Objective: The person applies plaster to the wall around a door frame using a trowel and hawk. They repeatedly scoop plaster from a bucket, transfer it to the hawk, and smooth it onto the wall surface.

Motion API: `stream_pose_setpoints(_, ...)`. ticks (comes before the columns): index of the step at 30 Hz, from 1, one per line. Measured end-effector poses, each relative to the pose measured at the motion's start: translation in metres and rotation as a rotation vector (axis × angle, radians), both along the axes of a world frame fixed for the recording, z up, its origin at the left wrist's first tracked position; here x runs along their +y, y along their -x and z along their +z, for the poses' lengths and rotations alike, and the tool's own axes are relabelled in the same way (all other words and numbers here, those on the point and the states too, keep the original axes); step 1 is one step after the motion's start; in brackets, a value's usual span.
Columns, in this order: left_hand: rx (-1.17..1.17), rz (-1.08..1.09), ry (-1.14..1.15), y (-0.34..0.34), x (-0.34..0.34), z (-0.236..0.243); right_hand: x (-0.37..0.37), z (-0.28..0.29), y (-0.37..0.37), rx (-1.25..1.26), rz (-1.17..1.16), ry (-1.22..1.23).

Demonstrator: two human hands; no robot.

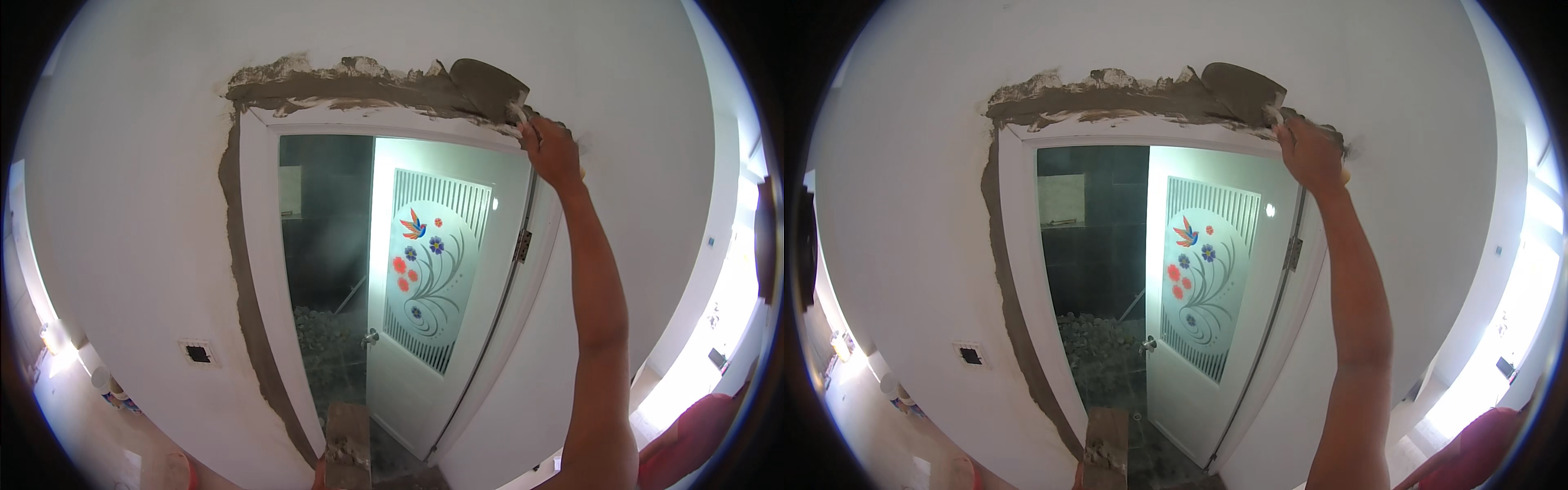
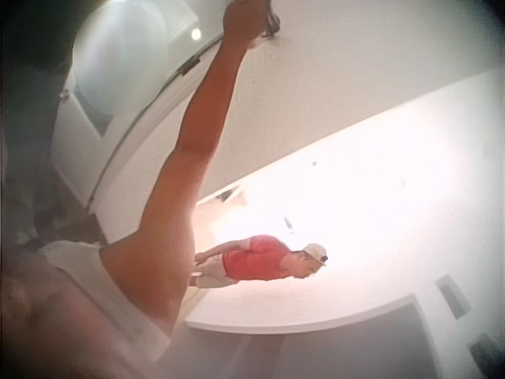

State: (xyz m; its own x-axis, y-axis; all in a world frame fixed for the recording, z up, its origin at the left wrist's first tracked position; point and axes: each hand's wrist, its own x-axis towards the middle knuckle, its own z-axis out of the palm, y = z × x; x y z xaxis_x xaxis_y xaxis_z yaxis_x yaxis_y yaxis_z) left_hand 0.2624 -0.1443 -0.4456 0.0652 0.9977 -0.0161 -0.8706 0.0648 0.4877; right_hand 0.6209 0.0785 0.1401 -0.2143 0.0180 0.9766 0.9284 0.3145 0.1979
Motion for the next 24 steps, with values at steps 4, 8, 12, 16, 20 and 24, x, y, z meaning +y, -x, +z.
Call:
stream_pose_setpoints(4,-0.009,0.002,0.016,-0.006,0.003,-0.001,-0.004,0.012,-0.005,-0.102,0.028,0.015)
stream_pose_setpoints(8,-0.01,0.007,0.032,-0.011,0.005,-0.002,-0.01,0.018,0.01,-0.178,0.081,0.024)
stream_pose_setpoints(12,-0.005,0.006,0.039,-0.017,0.01,-0.001,-0.004,0.032,0.008,-0.093,-0.071,-0.036)
stream_pose_setpoints(16,-0.005,0.01,0.044,-0.019,0.012,-0.001,-0.004,0.037,-0.017,0.012,0.006,0.07)
stream_pose_setpoints(20,-0.006,0.009,0.048,-0.02,0.014,-0.001,0.002,0.026,-0.038,-0.103,0.156,0.2)
stream_pose_setpoints(24,0.003,-0.004,0.056,-0.025,0.019,-0.002,0.004,0.049,-0.045,-0.234,0.1,0.282)
